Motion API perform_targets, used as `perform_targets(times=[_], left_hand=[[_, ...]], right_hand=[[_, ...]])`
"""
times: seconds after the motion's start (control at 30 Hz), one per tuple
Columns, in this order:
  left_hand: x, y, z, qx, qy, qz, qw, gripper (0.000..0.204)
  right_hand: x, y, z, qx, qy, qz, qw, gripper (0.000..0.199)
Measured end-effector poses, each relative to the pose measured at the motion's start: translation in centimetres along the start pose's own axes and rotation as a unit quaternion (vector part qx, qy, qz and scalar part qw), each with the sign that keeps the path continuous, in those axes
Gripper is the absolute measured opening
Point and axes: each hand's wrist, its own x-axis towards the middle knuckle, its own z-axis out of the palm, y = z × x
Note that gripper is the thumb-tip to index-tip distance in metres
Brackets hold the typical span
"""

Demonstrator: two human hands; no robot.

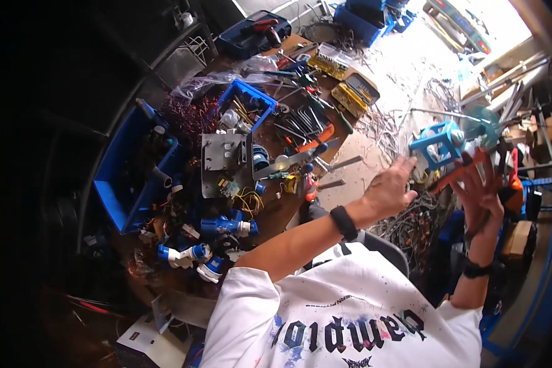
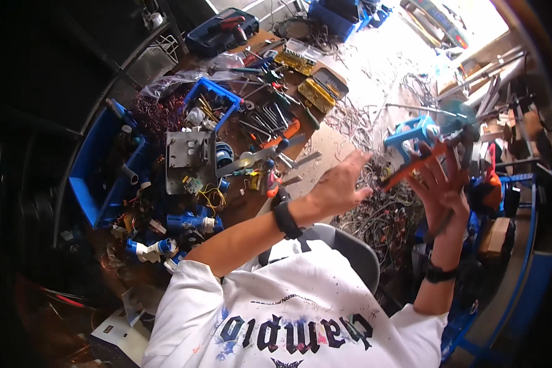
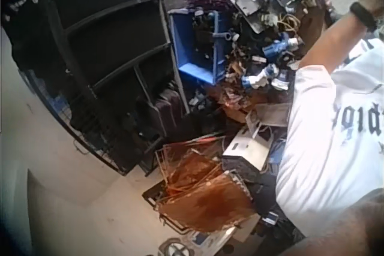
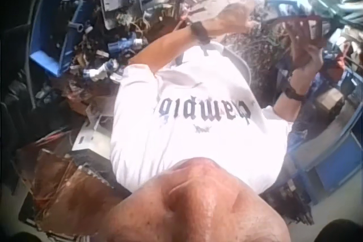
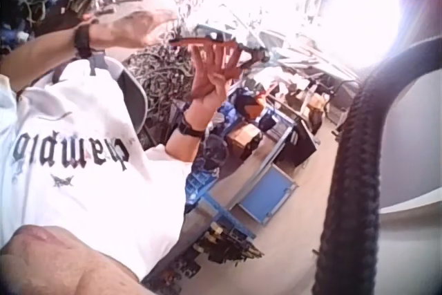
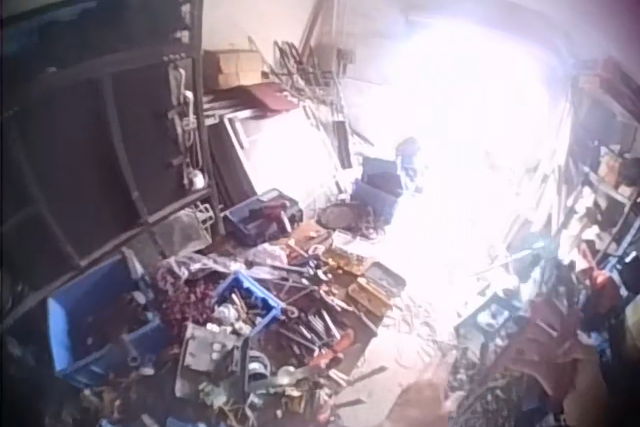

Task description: The person uses pliers to remove components from a small green circuit board, placing the removed parts into a blue bin. They then handle a bundle of wires with a red coil, untangling and inspecting the connectors. Finally, they rummage through a cluttered toolbox to select a screwdriver.

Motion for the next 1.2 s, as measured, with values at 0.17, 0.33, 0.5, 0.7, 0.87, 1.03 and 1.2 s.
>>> perform_targets(times=[0.17,0.33,0.5,0.7,0.87,1.03,1.2], left_hand=[[-3.8,-3.0,-8.7,-0.133,0.126,-0.050,0.982,0.026],[-16.4,-12.7,-19.1,0.032,0.508,-0.129,0.851,0.013],[-26.5,-22.6,-18.1,0.148,0.597,-0.324,0.719,0.026],[-26.8,-30.6,-15.4,-0.105,0.560,-0.423,0.704,0.047],[-24.4,-30.0,-15.4,-0.326,0.630,-0.343,0.616,0.020],[-25.0,-30.8,-15.6,-0.350,0.583,-0.338,0.651,0.018],[-24.7,-28.0,-15.7,-0.352,0.567,-0.297,0.683,0.016]], right_hand=[[-0.9,0.8,-1.1,-0.004,0.022,0.019,1.000,0.097],[2.5,3.9,0.4,0.008,-0.035,0.067,0.997,0.095],[6.2,6.9,4.2,0.002,-0.107,0.129,0.986,0.094],[8.8,9.9,11.5,-0.004,-0.222,0.211,0.952,0.089],[9.1,11.7,14.7,-0.040,-0.246,0.262,0.932,0.088],[10.2,13.6,16.2,-0.097,-0.269,0.308,0.907,0.084],[11.2,15.8,16.4,-0.091,-0.314,0.356,0.875,0.083]])
